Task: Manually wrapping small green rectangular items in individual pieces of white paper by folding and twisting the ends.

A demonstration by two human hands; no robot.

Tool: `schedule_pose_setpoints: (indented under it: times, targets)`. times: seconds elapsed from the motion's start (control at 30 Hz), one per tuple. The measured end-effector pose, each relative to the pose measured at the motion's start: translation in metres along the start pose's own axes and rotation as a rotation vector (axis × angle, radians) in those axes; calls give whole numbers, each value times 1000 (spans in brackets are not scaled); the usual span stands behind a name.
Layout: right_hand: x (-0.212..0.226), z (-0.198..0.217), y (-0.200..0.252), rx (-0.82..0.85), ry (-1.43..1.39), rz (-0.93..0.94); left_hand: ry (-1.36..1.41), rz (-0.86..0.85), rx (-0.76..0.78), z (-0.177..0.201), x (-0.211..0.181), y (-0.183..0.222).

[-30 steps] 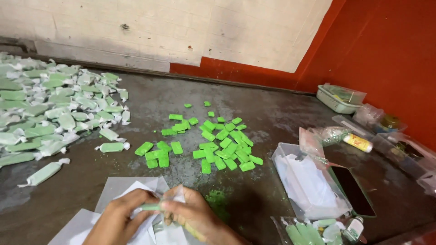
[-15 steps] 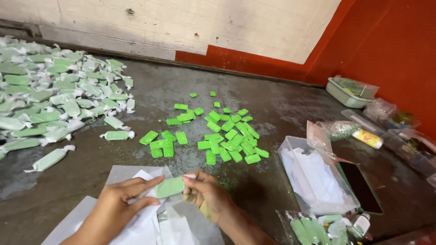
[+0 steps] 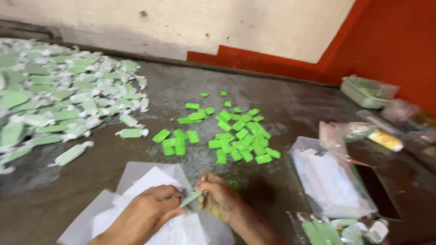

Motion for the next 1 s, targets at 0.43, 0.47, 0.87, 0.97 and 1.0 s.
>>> schedule_pose_setpoints:
  times: [0.43, 0.47, 0.87, 0.97, 1.0]
  targets:
    - [56, -15, 28, 249, 1660, 89, 337, 638, -399, 49, 93, 18]
    - [51, -18, 24, 249, 1664, 94, 337, 634, -402, 41, 85, 19]
    - [56, -47, 31, 50, 474, 233, 461, 498, -204, 9, 61, 10]
    - [84, -14, 28, -249, 813, 356, 391, 622, -213, 20, 43, 11]
    - [95, -5, 25, -268, 720, 433, 407, 651, -283, 27, 47, 14]
Point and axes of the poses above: each hand's wrist, its own y-axis away from the middle knuckle, its own z-axis out of the back of the hand, x = y × z, the point moved 9 cm from there along -y, towards the middle knuckle, and after that the axes turned 3 degrees about z, right-handed, at the moved point
